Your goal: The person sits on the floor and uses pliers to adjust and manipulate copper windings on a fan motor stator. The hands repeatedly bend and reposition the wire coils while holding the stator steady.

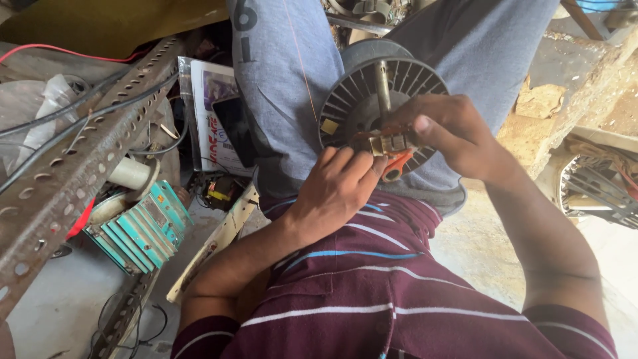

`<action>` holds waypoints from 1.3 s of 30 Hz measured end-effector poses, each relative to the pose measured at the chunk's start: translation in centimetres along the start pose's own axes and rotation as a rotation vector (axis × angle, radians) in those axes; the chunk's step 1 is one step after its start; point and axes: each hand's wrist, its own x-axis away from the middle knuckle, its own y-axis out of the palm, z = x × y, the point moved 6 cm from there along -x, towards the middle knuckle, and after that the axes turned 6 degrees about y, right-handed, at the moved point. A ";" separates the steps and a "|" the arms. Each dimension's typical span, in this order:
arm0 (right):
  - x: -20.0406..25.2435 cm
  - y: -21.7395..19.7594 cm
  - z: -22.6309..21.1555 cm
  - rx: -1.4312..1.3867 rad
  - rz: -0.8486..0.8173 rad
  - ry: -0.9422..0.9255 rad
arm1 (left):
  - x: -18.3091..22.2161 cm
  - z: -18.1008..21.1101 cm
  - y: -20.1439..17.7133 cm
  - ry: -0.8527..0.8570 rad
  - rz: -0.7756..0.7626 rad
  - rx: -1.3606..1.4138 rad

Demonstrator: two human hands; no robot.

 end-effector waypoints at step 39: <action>6.9 6.7 2.0 0.084 0.791 -0.248 | -3.6 5.0 -6.4 0.246 0.255 -0.226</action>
